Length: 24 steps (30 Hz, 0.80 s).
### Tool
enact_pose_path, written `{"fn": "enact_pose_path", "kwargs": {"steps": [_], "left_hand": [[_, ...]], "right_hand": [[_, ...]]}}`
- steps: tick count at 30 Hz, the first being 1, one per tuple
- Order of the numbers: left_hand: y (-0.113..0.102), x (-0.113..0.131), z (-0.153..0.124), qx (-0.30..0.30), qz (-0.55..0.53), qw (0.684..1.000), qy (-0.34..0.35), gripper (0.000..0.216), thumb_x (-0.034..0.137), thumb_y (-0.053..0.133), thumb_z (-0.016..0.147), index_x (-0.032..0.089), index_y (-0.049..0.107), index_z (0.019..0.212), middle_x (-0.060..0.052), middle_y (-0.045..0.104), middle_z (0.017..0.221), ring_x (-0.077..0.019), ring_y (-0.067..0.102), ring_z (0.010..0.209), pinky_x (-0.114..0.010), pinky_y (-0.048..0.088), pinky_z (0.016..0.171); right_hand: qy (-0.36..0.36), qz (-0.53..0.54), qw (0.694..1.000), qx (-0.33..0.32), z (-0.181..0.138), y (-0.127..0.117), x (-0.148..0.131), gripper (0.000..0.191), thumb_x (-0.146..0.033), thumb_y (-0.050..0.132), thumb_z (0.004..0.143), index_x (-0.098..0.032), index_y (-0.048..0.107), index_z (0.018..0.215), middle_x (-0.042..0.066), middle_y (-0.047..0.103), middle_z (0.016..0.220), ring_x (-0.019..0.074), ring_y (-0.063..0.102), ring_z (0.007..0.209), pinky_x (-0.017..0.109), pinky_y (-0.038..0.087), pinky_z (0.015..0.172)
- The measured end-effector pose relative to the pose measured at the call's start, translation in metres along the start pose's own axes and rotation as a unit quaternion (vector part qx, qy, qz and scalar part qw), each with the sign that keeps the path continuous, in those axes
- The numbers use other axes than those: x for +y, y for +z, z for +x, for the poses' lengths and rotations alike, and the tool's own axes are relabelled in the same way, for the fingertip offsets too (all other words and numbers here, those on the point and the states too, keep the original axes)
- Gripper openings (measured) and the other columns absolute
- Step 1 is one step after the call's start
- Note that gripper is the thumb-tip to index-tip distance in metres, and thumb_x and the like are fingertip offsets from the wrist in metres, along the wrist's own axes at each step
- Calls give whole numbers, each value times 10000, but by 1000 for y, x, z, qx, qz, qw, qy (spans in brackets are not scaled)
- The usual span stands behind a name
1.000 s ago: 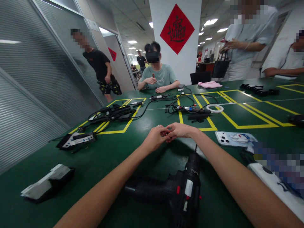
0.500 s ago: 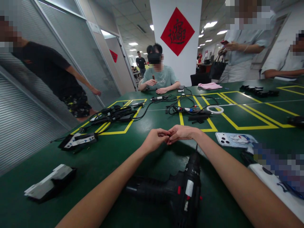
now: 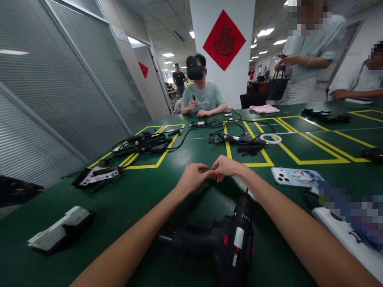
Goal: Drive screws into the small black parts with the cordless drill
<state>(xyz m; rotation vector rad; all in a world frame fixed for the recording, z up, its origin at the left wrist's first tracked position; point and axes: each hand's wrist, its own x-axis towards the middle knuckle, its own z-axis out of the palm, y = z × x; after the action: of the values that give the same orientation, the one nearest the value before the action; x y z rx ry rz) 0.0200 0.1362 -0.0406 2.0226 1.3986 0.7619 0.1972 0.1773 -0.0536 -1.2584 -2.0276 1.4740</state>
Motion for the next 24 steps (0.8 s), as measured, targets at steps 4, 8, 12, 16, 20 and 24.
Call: {"fn": "enact_pose_path", "kwargs": {"steps": [4, 8, 12, 16, 20, 24], "left_hand": [[-3, 0, -2, -5, 5, 1000, -19, 348, 457, 590, 725, 173, 744, 852, -79, 728, 809, -235, 637, 775, -290, 436, 676], [-6, -6, 2, -37, -34, 998, -45, 359, 447, 594, 718, 157, 744, 867, -53, 717, 732, -227, 638, 733, -288, 449, 642], [-6, -11, 5, -75, -108, 988, -80, 392, 448, 617, 709, 135, 729, 917, -61, 721, 764, -213, 654, 744, -293, 500, 668], [-3, -10, 5, -94, -192, 970, -116, 432, 474, 617, 727, 116, 709, 951, -109, 726, 870, -213, 670, 838, -308, 533, 748], [-3, -8, 4, -112, -251, 951, -141, 408, 467, 643, 718, 100, 709, 885, -146, 723, 893, -217, 678, 864, -311, 547, 786], [-16, -9, 7, -85, -249, 952, -155, 399, 420, 706, 674, 88, 694, 896, -140, 723, 850, -212, 681, 850, -310, 546, 804]], "right_hand": [[-5, -109, 991, 83, 8, 11, -1, 149, -250, 668, 750, -113, 647, 694, 36, 656, 560, 109, 615, 443, 154, 473, 393], [-54, -159, 979, 112, 10, 17, -1, 87, -219, 619, 769, -134, 637, 777, 21, 663, 574, 97, 604, 434, 141, 442, 386], [-72, -153, 981, 98, 7, 15, -3, 78, -207, 577, 772, -143, 615, 795, 15, 664, 587, 92, 601, 436, 137, 427, 388], [-89, -159, 978, 97, 6, 14, -6, 80, -208, 563, 760, -146, 615, 759, 20, 663, 592, 98, 593, 431, 147, 409, 383], [-119, -176, 972, 100, 5, 17, -12, 63, -209, 588, 728, -154, 614, 746, 2, 667, 626, 94, 592, 449, 155, 407, 409], [-138, -157, 975, 79, 2, 13, -20, 211, -339, 677, 693, -159, 619, 786, -6, 660, 629, 97, 589, 458, 167, 408, 430]]}}
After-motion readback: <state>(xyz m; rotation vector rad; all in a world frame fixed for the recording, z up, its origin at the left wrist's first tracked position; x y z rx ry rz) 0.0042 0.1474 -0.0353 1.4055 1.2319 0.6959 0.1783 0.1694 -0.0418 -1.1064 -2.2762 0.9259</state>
